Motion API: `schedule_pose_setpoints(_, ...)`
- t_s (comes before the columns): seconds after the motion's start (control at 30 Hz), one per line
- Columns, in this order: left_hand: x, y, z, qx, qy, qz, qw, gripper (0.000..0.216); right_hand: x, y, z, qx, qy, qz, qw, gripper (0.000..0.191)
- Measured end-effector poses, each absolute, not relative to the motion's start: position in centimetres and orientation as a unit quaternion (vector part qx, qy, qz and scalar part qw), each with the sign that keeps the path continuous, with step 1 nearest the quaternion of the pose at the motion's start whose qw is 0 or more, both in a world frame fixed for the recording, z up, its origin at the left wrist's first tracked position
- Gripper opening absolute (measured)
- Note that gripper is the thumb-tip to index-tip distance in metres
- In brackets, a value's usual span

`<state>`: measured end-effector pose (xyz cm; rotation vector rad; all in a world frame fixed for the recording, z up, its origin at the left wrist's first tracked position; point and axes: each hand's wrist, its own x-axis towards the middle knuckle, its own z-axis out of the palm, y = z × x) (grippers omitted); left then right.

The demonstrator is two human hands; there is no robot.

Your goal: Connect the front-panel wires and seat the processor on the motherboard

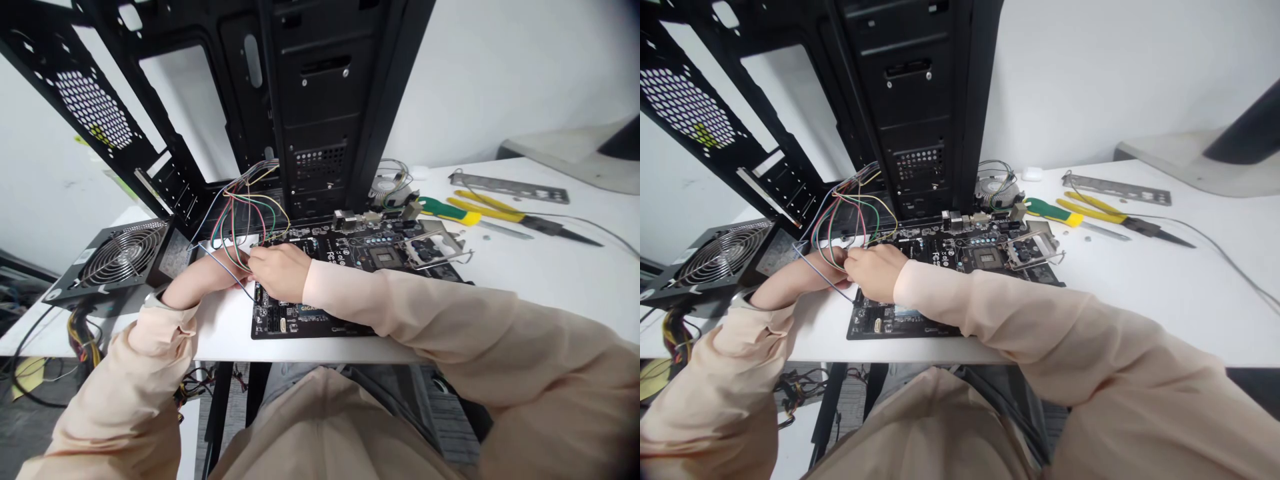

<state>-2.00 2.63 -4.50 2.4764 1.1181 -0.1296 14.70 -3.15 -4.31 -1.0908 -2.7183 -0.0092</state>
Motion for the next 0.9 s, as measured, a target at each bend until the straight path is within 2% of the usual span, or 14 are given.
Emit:
schedule_pose_setpoints(0.2,-1.2,1.8,-3.7,0.856,0.445,-0.056,0.255,0.009,14.6,-3.0,-4.2,-0.366,-0.927,-0.004,0.085,0.022)
schedule_pose_setpoints(0.33,-0.8,1.4,-3.2,0.839,0.468,-0.064,0.27,0.013,14.6,-3.0,-4.1,-0.37,-0.925,-0.004,0.087,0.025)
schedule_pose_setpoints(0.53,-0.7,1.4,-3.0,0.835,0.48,-0.078,0.258,0.021,14.7,-3.1,-4.0,-0.383,-0.919,0.01,0.097,0.026)
schedule_pose_setpoints(0.73,-1.5,1.9,-3.8,0.839,0.479,-0.112,0.233,0.022,14.7,-2.7,-4.3,-0.418,-0.895,0.043,0.149,0.024)
schedule_pose_setpoints(0.9,-2.0,2.3,-4.6,0.857,0.451,-0.111,0.223,0.027,14.6,-2.7,-4.8,-0.391,-0.907,0.013,0.153,0.026)
